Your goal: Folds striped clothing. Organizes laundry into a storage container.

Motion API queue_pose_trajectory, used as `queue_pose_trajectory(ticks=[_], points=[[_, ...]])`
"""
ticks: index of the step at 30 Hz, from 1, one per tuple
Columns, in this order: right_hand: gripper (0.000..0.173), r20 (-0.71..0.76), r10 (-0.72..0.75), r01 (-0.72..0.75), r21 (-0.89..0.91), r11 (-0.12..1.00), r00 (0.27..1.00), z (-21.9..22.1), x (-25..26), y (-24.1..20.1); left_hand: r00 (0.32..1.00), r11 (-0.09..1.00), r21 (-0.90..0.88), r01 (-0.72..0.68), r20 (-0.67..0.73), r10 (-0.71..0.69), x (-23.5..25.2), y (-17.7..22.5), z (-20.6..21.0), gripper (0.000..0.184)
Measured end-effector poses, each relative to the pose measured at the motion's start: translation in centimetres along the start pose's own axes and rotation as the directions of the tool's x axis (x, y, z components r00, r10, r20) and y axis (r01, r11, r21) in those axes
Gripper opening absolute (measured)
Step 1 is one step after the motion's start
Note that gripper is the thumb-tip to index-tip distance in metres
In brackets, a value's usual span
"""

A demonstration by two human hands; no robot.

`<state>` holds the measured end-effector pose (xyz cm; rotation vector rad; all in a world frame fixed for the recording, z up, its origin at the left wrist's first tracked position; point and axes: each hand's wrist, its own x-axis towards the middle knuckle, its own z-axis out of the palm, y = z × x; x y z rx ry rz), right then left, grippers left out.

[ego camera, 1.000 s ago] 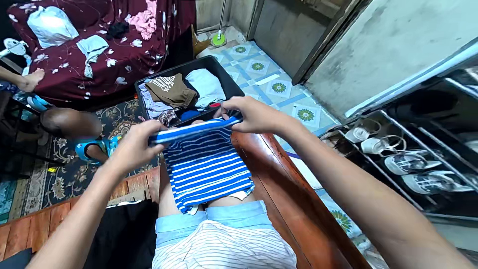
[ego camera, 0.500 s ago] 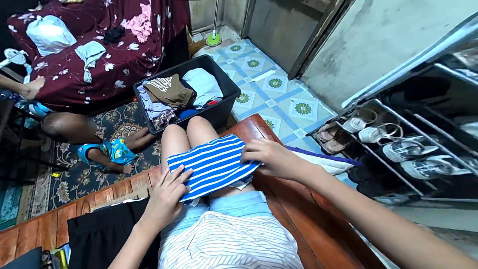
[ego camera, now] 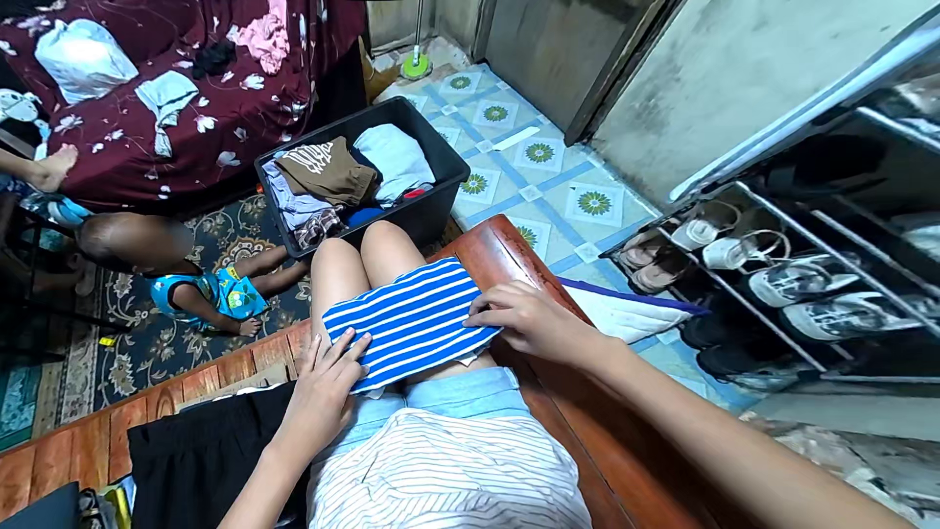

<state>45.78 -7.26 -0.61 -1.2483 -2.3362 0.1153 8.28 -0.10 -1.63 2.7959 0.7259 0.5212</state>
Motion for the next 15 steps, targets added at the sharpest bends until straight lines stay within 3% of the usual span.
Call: queue_pose_trajectory(ticks=[7, 12, 15], points=[[0.05, 0.002, 0.049, -0.049, -0.005, 0.999, 0.999, 0.9, -1.4, -1.2, 0.997, 0.997, 0.038, 0.066, 0.036, -0.067, -0.3, 0.3, 0.0, 0.014], [0.044, -0.022, 0.104, -0.103, 0.062, 0.993, 0.994, 0.2, -1.9, -1.6, 0.948, 0.986, 0.031, 0.165, 0.272, -0.167, 0.0, 2.3, -2.7, 0.037], [0.035, -0.198, 0.177, -0.17, 0.051, 0.984, 0.964, -0.4, 1.5, -2.6, 0.974, 0.983, 0.018, 0.183, 0.133, -0.183, 2.9, 3.6, -5.0, 0.043]])
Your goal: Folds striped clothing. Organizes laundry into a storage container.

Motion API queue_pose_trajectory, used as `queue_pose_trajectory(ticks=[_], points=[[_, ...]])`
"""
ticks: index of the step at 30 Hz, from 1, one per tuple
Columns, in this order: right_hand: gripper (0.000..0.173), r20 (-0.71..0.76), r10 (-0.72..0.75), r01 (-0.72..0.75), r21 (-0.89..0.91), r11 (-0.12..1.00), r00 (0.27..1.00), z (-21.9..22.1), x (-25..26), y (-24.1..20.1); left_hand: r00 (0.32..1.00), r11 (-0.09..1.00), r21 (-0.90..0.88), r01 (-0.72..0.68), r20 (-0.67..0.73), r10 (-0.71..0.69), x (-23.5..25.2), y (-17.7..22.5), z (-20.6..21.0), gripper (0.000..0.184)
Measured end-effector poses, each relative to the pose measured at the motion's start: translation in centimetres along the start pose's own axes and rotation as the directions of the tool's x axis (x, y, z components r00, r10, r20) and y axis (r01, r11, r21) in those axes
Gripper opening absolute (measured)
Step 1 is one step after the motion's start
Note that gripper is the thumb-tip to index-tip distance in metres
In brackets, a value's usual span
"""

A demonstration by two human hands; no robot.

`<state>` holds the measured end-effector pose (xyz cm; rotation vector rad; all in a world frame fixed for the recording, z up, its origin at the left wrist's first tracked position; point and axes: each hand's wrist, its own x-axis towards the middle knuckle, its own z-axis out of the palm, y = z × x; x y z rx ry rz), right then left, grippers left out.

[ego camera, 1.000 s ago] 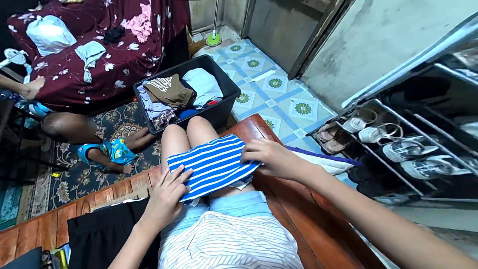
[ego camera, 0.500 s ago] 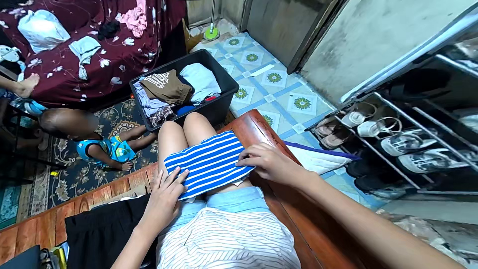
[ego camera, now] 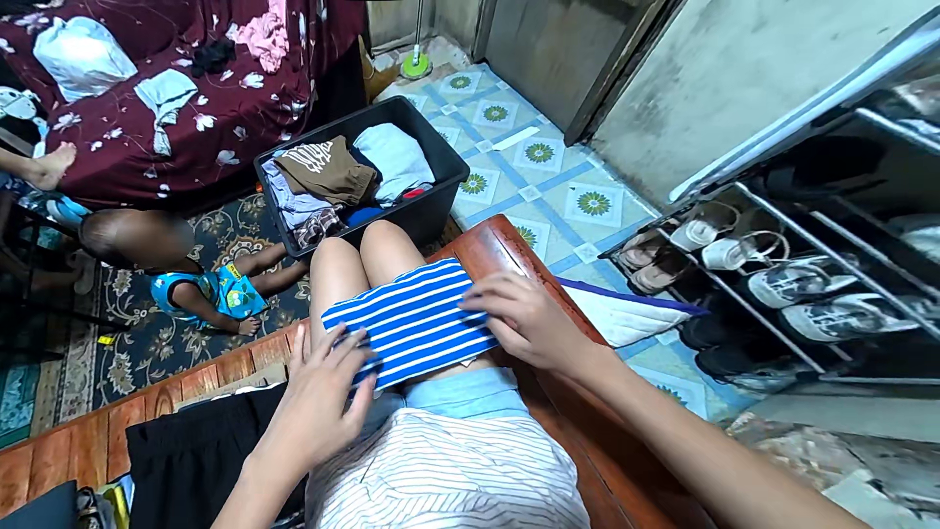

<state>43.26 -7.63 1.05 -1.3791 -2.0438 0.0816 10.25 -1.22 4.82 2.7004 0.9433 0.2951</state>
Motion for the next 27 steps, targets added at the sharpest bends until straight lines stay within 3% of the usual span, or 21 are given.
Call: queue_pose_trajectory(ticks=[2, 4, 7, 9, 11, 13, 15, 17, 19, 23, 27], points=[[0.034, -0.097, 0.034, -0.035, -0.016, 0.999, 0.995, 1.3, 3.6, -1.6, 0.98, 0.997, -0.046, 0.056, -0.191, -0.064, 3.0, 1.0, -0.7, 0.046], [0.043, -0.052, 0.085, -0.087, -0.051, 0.995, 0.995, 4.0, 6.3, -2.0, 0.948, 0.989, -0.068, 0.133, -0.281, -0.147, 6.0, 0.9, 0.9, 0.05], [0.056, 0.208, 0.327, -0.331, -0.015, 0.943, 0.922, 8.2, 5.7, 0.3, 0.952, 0.967, 0.041, 0.253, -0.191, -0.241, 6.4, -1.4, 7.2, 0.057], [0.063, 0.241, 0.462, -0.488, 0.055, 0.871, 0.853, 8.1, 5.2, 1.6, 0.941, 0.954, -0.005, 0.299, -0.166, -0.296, 6.5, -2.4, 8.0, 0.061], [0.071, 0.291, 0.593, -0.656, 0.225, 0.721, 0.751, 7.6, 3.6, 1.5, 0.908, 0.911, -0.179, 0.373, -0.135, -0.398, 4.4, -2.7, 7.9, 0.062], [0.082, 0.353, 0.716, -0.778, 0.461, 0.426, 0.601, 7.3, 2.7, 1.6, 0.822, 0.789, -0.38, 0.482, -0.115, -0.558, 3.1, -2.4, 6.6, 0.062], [0.08, 0.409, 0.781, -0.785, 0.598, 0.162, 0.473, 6.8, 2.3, 1.5, 0.718, 0.662, -0.449, 0.6, -0.062, -0.693, 2.3, -1.5, 5.1, 0.067], [0.052, 0.432, 0.799, -0.755, 0.655, 0.042, 0.419, 6.1, 2.4, 0.7, 0.649, 0.587, -0.415, 0.696, 0.012, -0.761, 2.4, -0.6, 4.1, 0.065], [0.041, 0.472, 0.78, -0.748, 0.663, -0.006, 0.411, 5.3, 2.4, -0.1, 0.611, 0.546, -0.409, 0.731, 0.035, -0.791, 2.8, 0.0, 4.1, 0.058], [0.038, 0.428, 0.804, -0.718, 0.696, -0.001, 0.414, 4.8, 1.6, -2.0, 0.616, 0.545, -0.475, 0.691, -0.006, -0.787, 3.2, 0.7, 4.9, 0.048], [0.036, 0.445, 0.814, -0.672, 0.735, -0.092, 0.374, 3.1, 2.0, -4.1, 0.67, 0.479, -0.727, 0.493, -0.034, -0.742, 2.5, 1.1, 4.5, 0.041]])
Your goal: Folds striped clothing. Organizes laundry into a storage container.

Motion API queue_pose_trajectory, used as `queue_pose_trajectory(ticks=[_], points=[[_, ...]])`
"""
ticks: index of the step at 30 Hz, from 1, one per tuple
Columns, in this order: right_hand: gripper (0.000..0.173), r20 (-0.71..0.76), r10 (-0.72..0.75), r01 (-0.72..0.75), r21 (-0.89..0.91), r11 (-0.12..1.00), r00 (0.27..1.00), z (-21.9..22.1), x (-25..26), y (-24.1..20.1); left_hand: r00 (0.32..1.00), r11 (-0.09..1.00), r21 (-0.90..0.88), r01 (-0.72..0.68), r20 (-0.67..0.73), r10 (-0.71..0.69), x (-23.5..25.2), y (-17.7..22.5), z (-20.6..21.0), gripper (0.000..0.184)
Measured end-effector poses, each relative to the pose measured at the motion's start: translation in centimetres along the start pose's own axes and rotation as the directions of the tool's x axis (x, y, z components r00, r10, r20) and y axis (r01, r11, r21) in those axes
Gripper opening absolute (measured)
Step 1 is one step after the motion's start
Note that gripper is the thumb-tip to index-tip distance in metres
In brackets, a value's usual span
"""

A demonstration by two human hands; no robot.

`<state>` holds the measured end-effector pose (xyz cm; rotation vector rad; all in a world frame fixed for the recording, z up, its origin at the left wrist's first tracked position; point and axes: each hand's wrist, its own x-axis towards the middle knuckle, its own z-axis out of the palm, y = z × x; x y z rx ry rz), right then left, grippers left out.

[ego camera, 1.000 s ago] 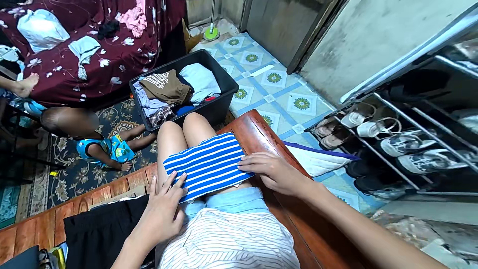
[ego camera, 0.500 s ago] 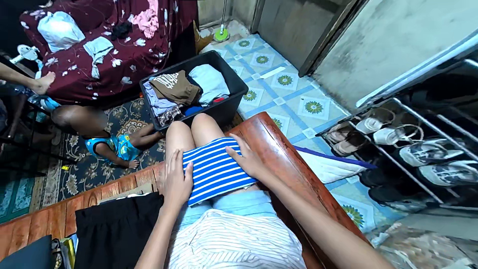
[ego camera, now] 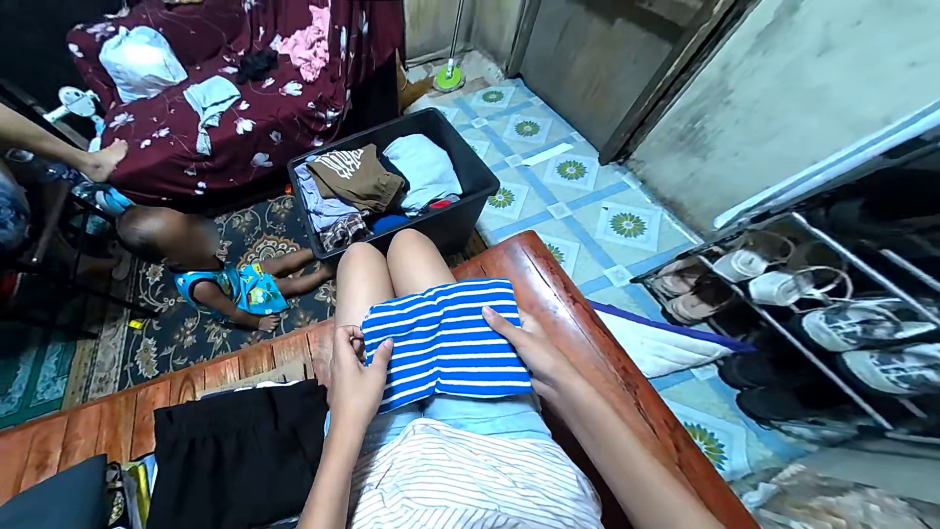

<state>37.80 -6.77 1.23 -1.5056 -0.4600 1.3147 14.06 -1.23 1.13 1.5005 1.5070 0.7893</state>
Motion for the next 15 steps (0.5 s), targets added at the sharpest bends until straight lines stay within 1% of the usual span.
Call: queue_pose_trajectory(ticks=[2, 4, 5, 6, 7, 8, 9, 10, 12, 14, 15], points=[[0.037, 0.003, 0.033, -0.033, 0.043, 0.999, 0.999, 0.3, -1.6, -1.6, 1.0, 0.986, -0.169, -0.005, 0.005, 0.006, -0.5, 1.8, -1.6, 0.046], [0.038, 0.033, 0.042, -0.043, 0.041, 0.998, 0.999, 0.1, -2.5, -2.5, 0.997, 0.967, -0.25, -0.056, -0.057, 0.043, -1.3, 3.3, -3.3, 0.058], [0.038, 0.056, 0.034, -0.035, 0.015, 0.999, 0.998, -0.1, -2.5, -2.2, 0.994, 0.96, -0.267, -0.08, -0.092, 0.058, -1.5, 3.6, -3.9, 0.06], [0.037, 0.078, 0.013, -0.009, -0.04, 0.999, 0.997, -0.2, -2.0, -1.4, 0.991, 0.962, -0.251, -0.104, -0.111, 0.078, -1.6, 3.1, -4.4, 0.058], [0.039, 0.097, -0.02, 0.033, -0.131, 0.991, 0.995, -0.4, -1.2, 0.0, 0.989, 0.971, -0.203, -0.125, -0.103, 0.106, -1.5, 1.8, -4.6, 0.052], [0.042, 0.105, -0.061, 0.084, -0.235, 0.968, 0.993, -0.5, -0.4, 1.5, 0.989, 0.981, -0.137, -0.139, -0.067, 0.131, -1.3, -0.2, -4.5, 0.043], [0.045, 0.093, -0.108, 0.133, -0.313, 0.94, 0.99, -0.5, 0.2, 2.8, 0.992, 0.988, -0.094, -0.125, -0.012, 0.125, -1.0, -2.3, -4.4, 0.033], [0.048, 0.069, -0.154, 0.169, -0.373, 0.912, 0.986, -0.3, 0.4, 3.5, 0.994, 0.992, -0.08, -0.099, 0.03, 0.102, -0.8, -4.0, -4.3, 0.026], [0.051, 0.05, -0.198, 0.2, -0.414, 0.888, 0.979, 0.0, 0.5, 3.6, 0.996, 0.994, -0.071, -0.081, 0.028, 0.083, -0.2, -5.3, -4.8, 0.028], [0.046, 0.048, -0.205, 0.208, -0.377, 0.903, 0.977, 0.1, 0.2, 3.8, 0.988, 0.989, -0.033, -0.143, 0.046, 0.145, 0.7, -5.6, -5.8, 0.032], [0.044, 0.054, -0.203, 0.209, -0.355, 0.911, 0.978, 0.0, 0.2, 3.8, 0.978, 0.982, -0.001, -0.191, 0.083, 0.19, 1.5, -5.6, -6.2, 0.033]])
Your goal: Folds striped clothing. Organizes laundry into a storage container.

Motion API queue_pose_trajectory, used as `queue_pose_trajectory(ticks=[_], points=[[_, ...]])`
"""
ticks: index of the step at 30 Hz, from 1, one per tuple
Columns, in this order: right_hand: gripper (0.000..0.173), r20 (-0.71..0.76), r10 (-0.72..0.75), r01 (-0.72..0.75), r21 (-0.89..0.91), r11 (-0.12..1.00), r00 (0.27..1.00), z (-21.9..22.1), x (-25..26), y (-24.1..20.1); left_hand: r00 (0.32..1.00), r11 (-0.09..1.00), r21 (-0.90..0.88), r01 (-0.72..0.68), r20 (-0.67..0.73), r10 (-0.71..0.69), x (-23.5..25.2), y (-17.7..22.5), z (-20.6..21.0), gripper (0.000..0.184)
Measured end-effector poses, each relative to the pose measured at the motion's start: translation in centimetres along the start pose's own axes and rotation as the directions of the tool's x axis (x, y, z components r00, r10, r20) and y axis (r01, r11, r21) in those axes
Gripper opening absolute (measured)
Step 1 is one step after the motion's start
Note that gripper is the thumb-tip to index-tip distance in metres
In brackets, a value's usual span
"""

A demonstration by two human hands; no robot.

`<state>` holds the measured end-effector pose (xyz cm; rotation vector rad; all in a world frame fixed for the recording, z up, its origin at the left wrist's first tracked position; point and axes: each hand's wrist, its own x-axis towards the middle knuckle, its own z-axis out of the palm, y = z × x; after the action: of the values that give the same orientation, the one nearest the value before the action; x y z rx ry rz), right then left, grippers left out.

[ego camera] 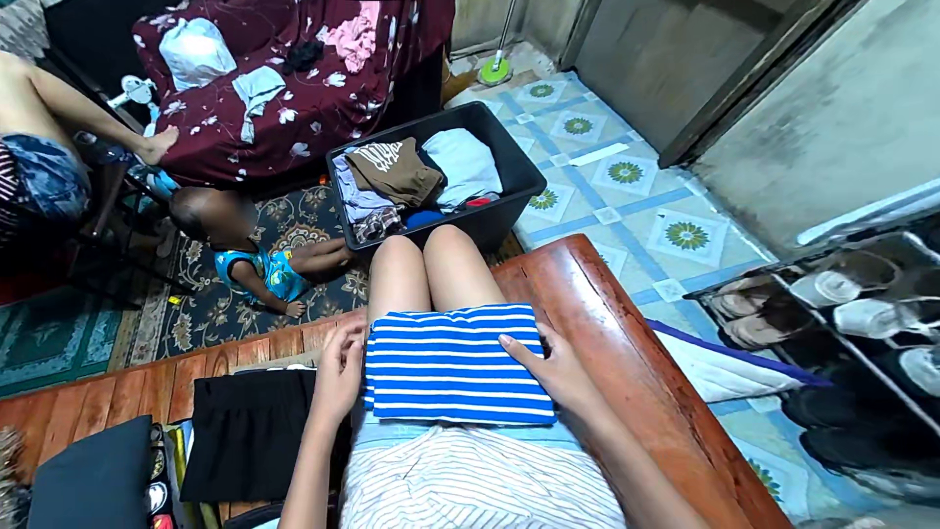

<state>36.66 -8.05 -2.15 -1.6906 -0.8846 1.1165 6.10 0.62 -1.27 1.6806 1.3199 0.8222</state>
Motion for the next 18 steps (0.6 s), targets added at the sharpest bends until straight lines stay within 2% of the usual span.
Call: queue_pose_trajectory(ticks=[3, 5, 7, 9, 10, 11, 12, 14, 16, 18], points=[[0.044, 0.013, 0.014, -0.014, 0.005, 1.0, 1.0, 0.0, 0.1, -0.4, 0.971, 0.996, 0.027, -0.088, 0.226, 0.08, 2.8, 0.1, -1.3, 0.055], [0.047, 0.025, 0.029, -0.028, -0.042, 0.999, 0.999, -0.3, 0.3, -0.6, 0.923, 0.995, -0.005, -0.099, 0.374, 0.094, 4.4, 0.5, -1.7, 0.057], [0.051, -0.025, 0.009, -0.013, -0.139, 0.99, 1.0, -0.5, 0.2, -0.7, 0.884, 0.991, -0.018, -0.135, 0.449, 0.129, 6.0, 0.5, -1.8, 0.053], [0.072, -0.137, -0.156, 0.099, -0.354, 0.93, 0.978, -0.3, -0.3, -0.7, 0.859, 0.986, -0.024, -0.163, 0.489, 0.154, 7.3, -0.4, -1.6, 0.048], [0.082, -0.171, -0.31, 0.197, -0.475, 0.858, 0.935, 0.0, -0.7, -1.0, 0.854, 0.985, -0.032, -0.17, 0.494, 0.163, 7.5, -0.6, -1.6, 0.044], [0.084, -0.176, -0.446, 0.29, -0.545, 0.786, 0.878, 0.6, -1.3, -1.8, 0.853, 0.982, -0.048, -0.185, 0.488, 0.185, 7.6, -0.7, -1.5, 0.038], [0.078, -0.154, -0.548, 0.386, -0.556, 0.736, 0.823, 1.6, -2.1, -2.8, 0.855, 0.976, -0.068, -0.205, 0.472, 0.213, 7.6, -0.7, -1.4, 0.032], [0.065, -0.016, -0.645, 0.552, -0.501, 0.666, 0.764, 4.8, -3.9, -4.2, 0.867, 0.968, -0.105, -0.23, 0.431, 0.252, 7.4, -0.6, -1.1, 0.023], [0.07, 0.183, -0.653, 0.644, -0.49, 0.587, 0.735, 8.6, -4.9, -4.1, 0.879, 0.956, -0.05, -0.288, 0.382, 0.285, 7.0, 0.0, -1.1, 0.02], [0.071, 0.323, -0.6, 0.665, -0.531, 0.525, 0.732, 11.6, -4.7, -2.9, 0.876, 0.909, 0.103, -0.405, 0.33, 0.353, 6.1, 1.2, -1.0, 0.02]])
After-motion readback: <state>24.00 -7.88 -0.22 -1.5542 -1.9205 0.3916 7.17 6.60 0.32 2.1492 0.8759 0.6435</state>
